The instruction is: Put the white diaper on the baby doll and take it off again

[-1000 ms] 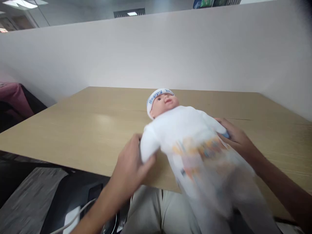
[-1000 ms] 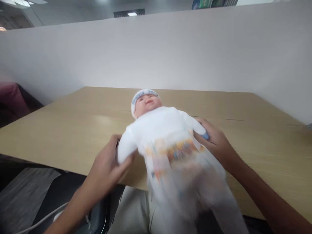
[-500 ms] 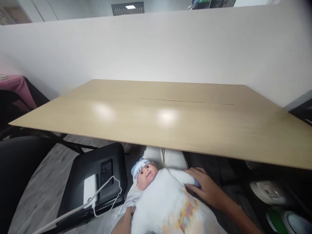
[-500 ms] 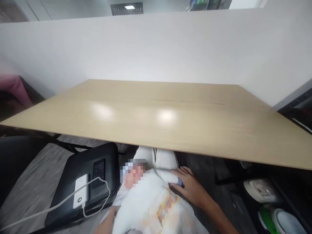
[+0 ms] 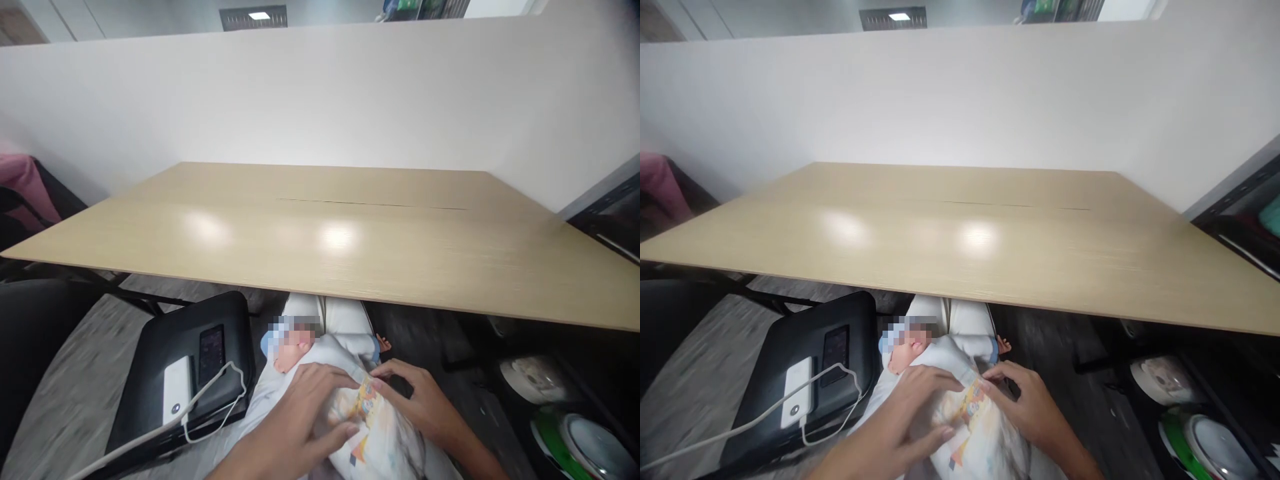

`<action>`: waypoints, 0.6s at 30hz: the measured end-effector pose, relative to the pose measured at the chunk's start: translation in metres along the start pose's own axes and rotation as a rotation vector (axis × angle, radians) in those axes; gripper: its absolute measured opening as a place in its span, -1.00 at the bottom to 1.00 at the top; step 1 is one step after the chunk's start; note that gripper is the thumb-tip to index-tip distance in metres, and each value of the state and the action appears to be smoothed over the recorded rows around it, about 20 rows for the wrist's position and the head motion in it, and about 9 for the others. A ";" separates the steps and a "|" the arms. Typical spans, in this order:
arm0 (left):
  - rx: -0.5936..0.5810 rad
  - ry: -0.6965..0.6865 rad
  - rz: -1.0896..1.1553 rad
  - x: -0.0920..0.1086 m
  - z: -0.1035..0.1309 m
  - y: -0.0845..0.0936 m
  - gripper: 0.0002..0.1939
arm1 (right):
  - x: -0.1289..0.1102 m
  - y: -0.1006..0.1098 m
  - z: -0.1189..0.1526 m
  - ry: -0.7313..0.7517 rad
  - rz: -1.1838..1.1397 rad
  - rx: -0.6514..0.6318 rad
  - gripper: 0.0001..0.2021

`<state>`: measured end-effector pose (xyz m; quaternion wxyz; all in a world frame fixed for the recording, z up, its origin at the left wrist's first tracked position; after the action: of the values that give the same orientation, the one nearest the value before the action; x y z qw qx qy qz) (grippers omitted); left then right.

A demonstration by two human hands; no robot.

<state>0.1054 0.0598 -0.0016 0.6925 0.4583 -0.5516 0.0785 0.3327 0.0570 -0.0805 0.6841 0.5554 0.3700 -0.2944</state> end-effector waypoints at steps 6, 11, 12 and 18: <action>-0.134 -0.130 -0.037 -0.004 -0.033 -0.024 -0.68 | -0.009 0.003 -0.002 0.245 0.260 0.016 -0.78; -0.090 -0.132 0.017 -0.007 -0.030 -0.024 -0.79 | -0.015 0.003 0.005 0.335 0.335 0.053 -0.84; -0.085 -0.125 0.021 -0.007 -0.031 -0.024 -0.80 | -0.014 0.002 0.004 0.340 0.340 0.055 -0.83; -0.107 -0.105 0.096 -0.001 -0.019 -0.013 -0.75 | 0.035 0.008 -0.022 0.103 0.188 0.098 -0.68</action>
<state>0.1262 0.0658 -0.0089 0.6816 0.3972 -0.6118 0.0580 0.3552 0.0805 -0.1079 0.6606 0.6350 0.3362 -0.2177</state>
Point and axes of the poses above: each hand's wrist, its own z-axis away from the middle knuckle, its own y-axis out of the back of the hand, x = y × z, the point moved 8 cm from there along -z, towards the middle knuckle, and after that the axes turned 2 degrees about z, right-handed, at the moved point
